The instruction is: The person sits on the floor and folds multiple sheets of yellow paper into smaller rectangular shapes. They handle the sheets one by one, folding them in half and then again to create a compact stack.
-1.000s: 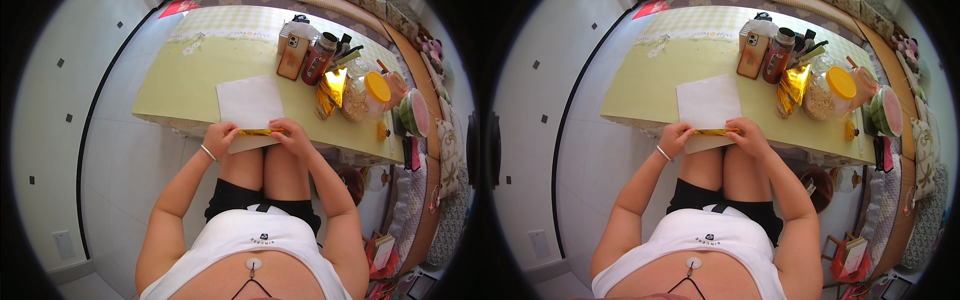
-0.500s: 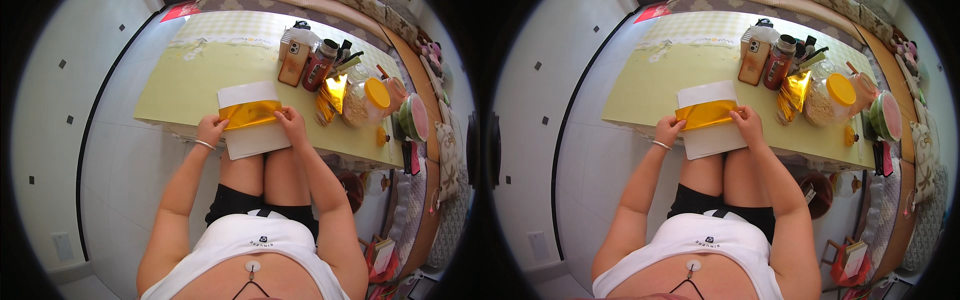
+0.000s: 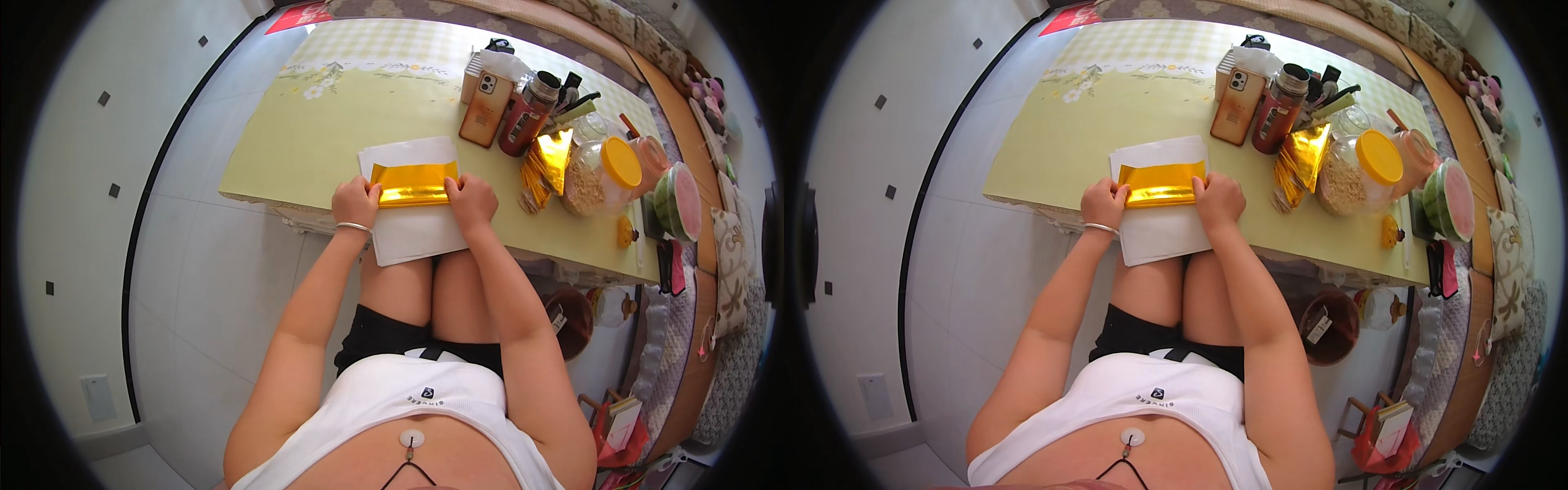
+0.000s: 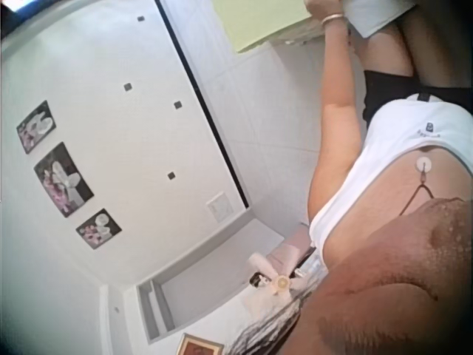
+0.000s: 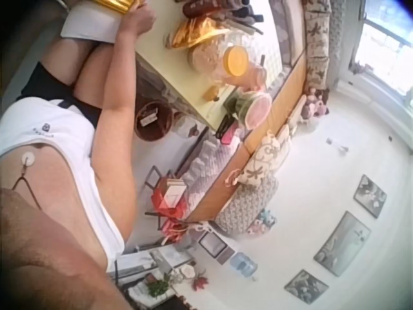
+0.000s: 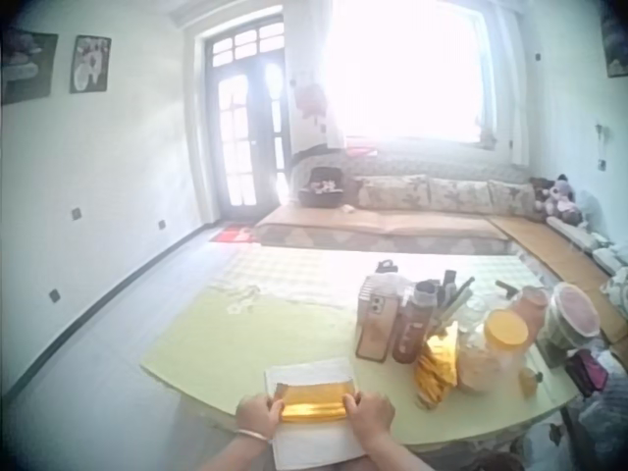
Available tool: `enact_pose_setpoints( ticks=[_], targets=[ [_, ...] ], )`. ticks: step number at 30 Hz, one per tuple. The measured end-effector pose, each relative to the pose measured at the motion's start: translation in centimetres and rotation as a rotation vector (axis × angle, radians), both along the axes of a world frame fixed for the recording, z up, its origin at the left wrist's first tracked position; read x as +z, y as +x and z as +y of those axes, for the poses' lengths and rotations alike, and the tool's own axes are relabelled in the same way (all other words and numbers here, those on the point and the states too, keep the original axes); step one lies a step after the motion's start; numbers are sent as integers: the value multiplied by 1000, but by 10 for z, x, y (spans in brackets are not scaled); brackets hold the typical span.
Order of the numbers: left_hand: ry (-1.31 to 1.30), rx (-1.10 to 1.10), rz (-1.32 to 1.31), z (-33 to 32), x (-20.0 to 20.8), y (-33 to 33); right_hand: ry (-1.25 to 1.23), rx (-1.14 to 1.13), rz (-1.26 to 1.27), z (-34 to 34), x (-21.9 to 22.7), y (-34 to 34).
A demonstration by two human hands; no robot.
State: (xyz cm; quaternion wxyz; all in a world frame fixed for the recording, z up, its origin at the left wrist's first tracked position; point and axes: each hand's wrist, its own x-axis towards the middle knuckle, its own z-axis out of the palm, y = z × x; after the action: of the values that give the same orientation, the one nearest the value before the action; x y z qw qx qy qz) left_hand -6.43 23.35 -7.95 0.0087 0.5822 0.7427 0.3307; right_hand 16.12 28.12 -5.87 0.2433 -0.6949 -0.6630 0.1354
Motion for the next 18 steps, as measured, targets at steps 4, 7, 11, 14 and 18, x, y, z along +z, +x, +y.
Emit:
enact_pose_setpoints(
  ticks=[4,7,11,14,18],
  targets=[
    [-21,29,13,0,3,2,59,18,-36,-5,0,0],
    [-39,44,52,-1,-1,1,89,40,-53,-5,-3,-1],
    [21,19,106,-4,-1,3,88,54,-67,-6,-4,0],
    [132,-54,205,-4,6,6,102,59,-88,-5,-5,2],
    [370,-333,333,3,7,-1,130,73,-87,-5,-8,0]
  ],
)
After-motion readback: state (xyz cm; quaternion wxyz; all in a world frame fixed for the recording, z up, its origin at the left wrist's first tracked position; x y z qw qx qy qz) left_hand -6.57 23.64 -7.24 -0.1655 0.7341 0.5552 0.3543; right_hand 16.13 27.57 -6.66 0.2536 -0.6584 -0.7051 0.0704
